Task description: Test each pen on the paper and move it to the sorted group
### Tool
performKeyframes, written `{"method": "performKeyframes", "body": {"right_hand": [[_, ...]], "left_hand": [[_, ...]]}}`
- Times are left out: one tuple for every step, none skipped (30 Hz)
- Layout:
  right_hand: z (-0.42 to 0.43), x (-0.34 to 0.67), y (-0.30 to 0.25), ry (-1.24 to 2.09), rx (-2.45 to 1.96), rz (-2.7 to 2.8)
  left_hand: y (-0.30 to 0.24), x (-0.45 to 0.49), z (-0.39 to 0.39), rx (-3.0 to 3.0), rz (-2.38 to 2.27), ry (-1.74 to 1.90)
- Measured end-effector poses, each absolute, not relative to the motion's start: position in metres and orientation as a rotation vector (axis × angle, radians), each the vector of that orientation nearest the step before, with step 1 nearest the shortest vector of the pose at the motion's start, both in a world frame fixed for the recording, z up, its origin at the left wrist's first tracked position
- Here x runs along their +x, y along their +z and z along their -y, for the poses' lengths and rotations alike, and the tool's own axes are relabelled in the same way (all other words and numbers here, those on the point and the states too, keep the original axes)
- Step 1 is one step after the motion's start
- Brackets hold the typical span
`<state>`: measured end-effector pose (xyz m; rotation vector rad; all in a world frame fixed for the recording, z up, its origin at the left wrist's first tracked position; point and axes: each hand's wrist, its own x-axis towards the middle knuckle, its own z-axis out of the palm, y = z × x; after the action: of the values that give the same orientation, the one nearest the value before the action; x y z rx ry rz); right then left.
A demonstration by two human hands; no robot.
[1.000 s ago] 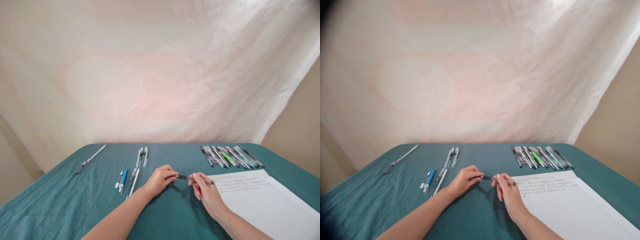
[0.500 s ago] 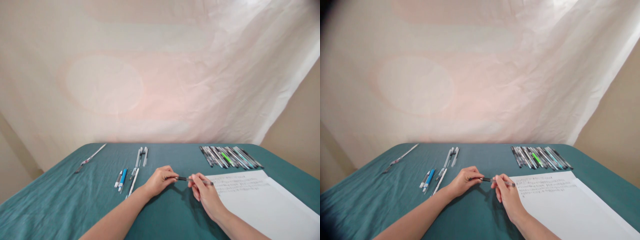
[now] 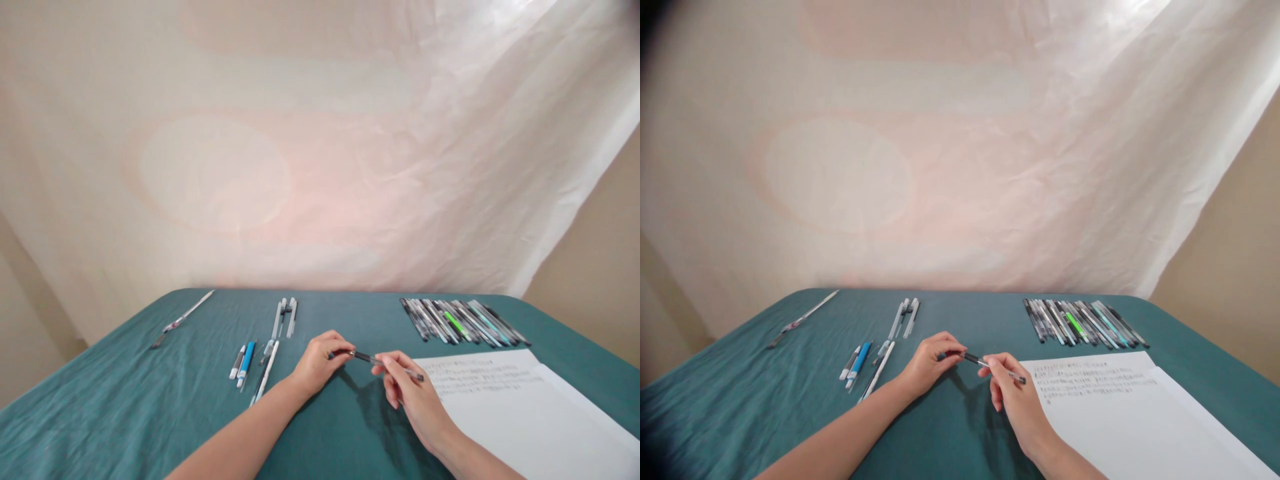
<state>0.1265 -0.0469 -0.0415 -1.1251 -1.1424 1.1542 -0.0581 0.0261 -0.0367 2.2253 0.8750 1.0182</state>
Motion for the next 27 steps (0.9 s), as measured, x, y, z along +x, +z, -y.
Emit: {"method": "performKeyframes", "body": {"right_hand": [[0.048,0.128,-0.037,1.165,-1.114,1.176],[0.048,0.13,-0.031,1.171,-1.105,1.216],[0.047,0.133,-0.026,1.162,-1.106,1.259],[0.046,0.137,-0.022,1.137,-1.125,1.304],[0.045,0.141,-0.018,1.096,-1.162,1.353],[0.043,0.146,-0.016,1.044,-1.21,1.409],[0.04,0.151,-0.014,0.985,-1.261,1.475],[0.038,0.155,-0.013,0.924,-1.308,1.554],[0.036,0.159,-0.013,0.862,-1.352,1.644],[0.034,0.163,-0.013,0.798,-1.394,1.736],[0.033,0.165,-0.014,0.731,-1.437,1.824],[0.032,0.167,-0.015,0.659,-1.484,1.901],[0.032,0.168,-0.015,0.587,-1.532,1.965],[0.032,0.168,-0.016,0.519,-1.576,2.017],[0.032,0.168,-0.016,0.455,-1.609,2.056],[0.032,0.168,-0.016,0.396,-1.627,2.088],[0.031,0.168,-0.015,0.34,-1.631,2.109],[0.03,0.168,-0.015,0.296,-1.624,2.123],[0.027,0.169,-0.015,0.266,-1.612,2.132],[0.024,0.171,-0.014,0.252,-1.604,2.138],[0.019,0.174,-0.014,0.248,-1.608,2.141],[0.014,0.177,-0.014,0.245,-1.625,2.143],[0.007,0.181,-0.014,0.23,-1.662,2.14],[0.001,0.186,-0.015,0.182,-1.733,2.124],[-0.006,0.191,-0.015,0.106,-1.827,2.093],[-0.013,0.196,-0.016,0.012,-1.938,2.045],[-0.019,0.201,-0.018,-0.084,-2.055,1.982]], "left_hand": [[-0.037,-0.058,-0.027,2.215,-0.893,1.044],[-0.037,-0.058,-0.028,2.202,-0.915,1.072],[-0.037,-0.058,-0.029,2.186,-0.942,1.102],[-0.037,-0.059,-0.03,2.168,-0.972,1.133],[-0.038,-0.06,-0.032,2.146,-1.004,1.166],[-0.039,-0.061,-0.033,2.123,-1.035,1.197],[-0.04,-0.062,-0.035,2.1,-1.061,1.224],[-0.042,-0.063,-0.036,2.079,-1.078,1.248],[-0.044,-0.063,-0.037,2.063,-1.086,1.267],[-0.045,-0.064,-0.039,2.052,-1.086,1.283],[-0.047,-0.064,-0.039,2.046,-1.077,1.295],[-0.049,-0.064,-0.04,2.045,-1.064,1.303],[-0.05,-0.064,-0.041,2.044,-1.052,1.312],[-0.052,-0.064,-0.041,2.041,-1.042,1.321],[-0.053,-0.063,-0.042,2.036,-1.037,1.327],[-0.055,-0.063,-0.042,2.026,-1.035,1.331],[-0.056,-0.063,-0.043,2.009,-1.035,1.331],[-0.057,-0.062,-0.044,1.982,-1.035,1.334],[-0.058,-0.062,-0.045,1.947,-1.034,1.338],[-0.059,-0.062,-0.046,1.908,-1.033,1.347],[-0.06,-0.062,-0.047,1.868,-1.034,1.366],[-0.061,-0.062,-0.048,1.834,-1.039,1.389],[-0.062,-0.062,-0.049,1.809,-1.048,1.412],[-0.063,-0.063,-0.05,1.795,-1.062,1.428],[-0.063,-0.063,-0.05,1.791,-1.079,1.435],[-0.064,-0.063,-0.05,1.793,-1.098,1.435],[-0.064,-0.064,-0.05,1.803,-1.113,1.427]]}}
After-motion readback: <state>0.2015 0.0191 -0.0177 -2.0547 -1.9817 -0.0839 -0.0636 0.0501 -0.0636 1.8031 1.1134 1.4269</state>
